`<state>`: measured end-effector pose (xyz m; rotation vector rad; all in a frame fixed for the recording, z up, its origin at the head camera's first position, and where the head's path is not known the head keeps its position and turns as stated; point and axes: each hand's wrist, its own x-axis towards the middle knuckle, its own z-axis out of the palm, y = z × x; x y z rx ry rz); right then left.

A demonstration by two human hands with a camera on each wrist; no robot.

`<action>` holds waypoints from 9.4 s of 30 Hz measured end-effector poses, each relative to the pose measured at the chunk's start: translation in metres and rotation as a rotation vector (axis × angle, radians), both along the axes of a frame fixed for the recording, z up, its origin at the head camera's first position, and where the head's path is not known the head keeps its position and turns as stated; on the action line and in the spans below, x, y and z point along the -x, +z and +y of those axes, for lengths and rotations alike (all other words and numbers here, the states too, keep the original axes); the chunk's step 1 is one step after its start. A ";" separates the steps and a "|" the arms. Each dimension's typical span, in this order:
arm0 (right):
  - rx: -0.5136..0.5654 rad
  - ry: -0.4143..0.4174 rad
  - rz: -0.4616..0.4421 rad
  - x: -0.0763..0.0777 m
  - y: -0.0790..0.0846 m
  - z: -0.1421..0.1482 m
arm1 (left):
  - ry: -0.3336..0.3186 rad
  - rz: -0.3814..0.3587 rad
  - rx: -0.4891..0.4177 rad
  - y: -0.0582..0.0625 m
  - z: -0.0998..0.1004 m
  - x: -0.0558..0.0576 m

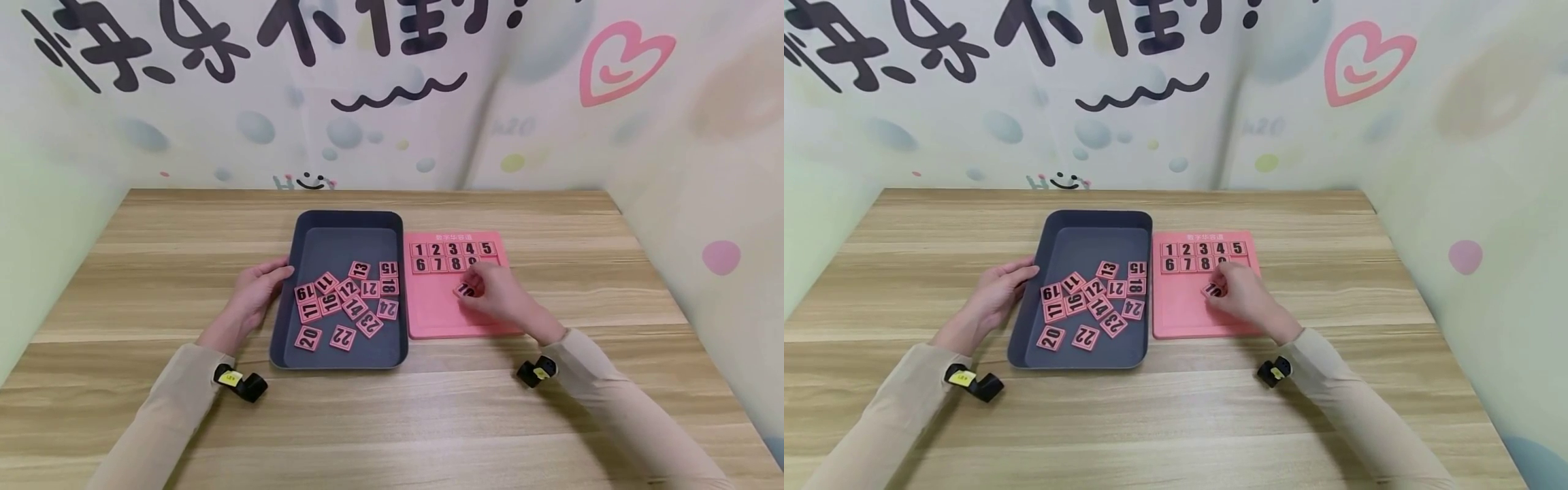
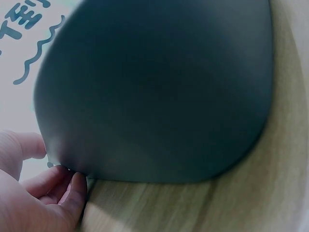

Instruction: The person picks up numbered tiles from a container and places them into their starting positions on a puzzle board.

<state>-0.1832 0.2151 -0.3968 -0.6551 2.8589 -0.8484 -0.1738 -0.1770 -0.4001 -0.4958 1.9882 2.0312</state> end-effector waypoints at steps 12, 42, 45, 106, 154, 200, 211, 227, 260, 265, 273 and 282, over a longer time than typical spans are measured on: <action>-0.029 0.048 0.007 -0.001 0.002 0.007 | 0.003 0.008 -0.002 -0.001 -0.001 0.000; -0.102 -0.055 -0.035 0.025 0.009 0.043 | -0.010 0.016 -0.007 0.000 -0.001 -0.001; -0.091 -0.055 -0.037 0.030 0.009 0.043 | -0.010 0.016 -0.007 0.000 -0.001 -0.001; -0.064 0.263 -0.215 0.039 0.049 -0.200 | 0.006 0.018 -0.005 0.001 -0.003 -0.002; -0.076 0.361 -0.192 0.063 0.022 -0.202 | 0.015 0.022 -0.012 0.000 -0.002 -0.002; -0.015 0.071 -0.193 0.023 0.019 -0.044 | -0.010 0.019 0.000 0.000 -0.001 -0.001; -0.124 0.051 -0.139 0.020 0.014 -0.044 | -0.015 0.017 0.007 0.002 -0.001 -0.003; -0.106 0.079 -0.135 0.014 0.013 -0.046 | -0.019 0.024 0.009 0.002 -0.001 -0.002; -0.120 0.039 -0.209 0.028 0.011 -0.055 | 0.001 0.028 -0.009 0.001 -0.002 -0.002; -0.072 0.023 -0.146 0.030 0.022 -0.063 | -0.001 0.028 -0.003 -0.001 -0.002 -0.002; 0.168 0.195 -0.093 0.033 0.030 -0.099 | 0.017 0.033 -0.009 0.000 -0.001 -0.002; 0.252 0.390 -0.159 0.038 0.022 -0.136 | 0.015 0.022 0.008 0.001 -0.001 -0.002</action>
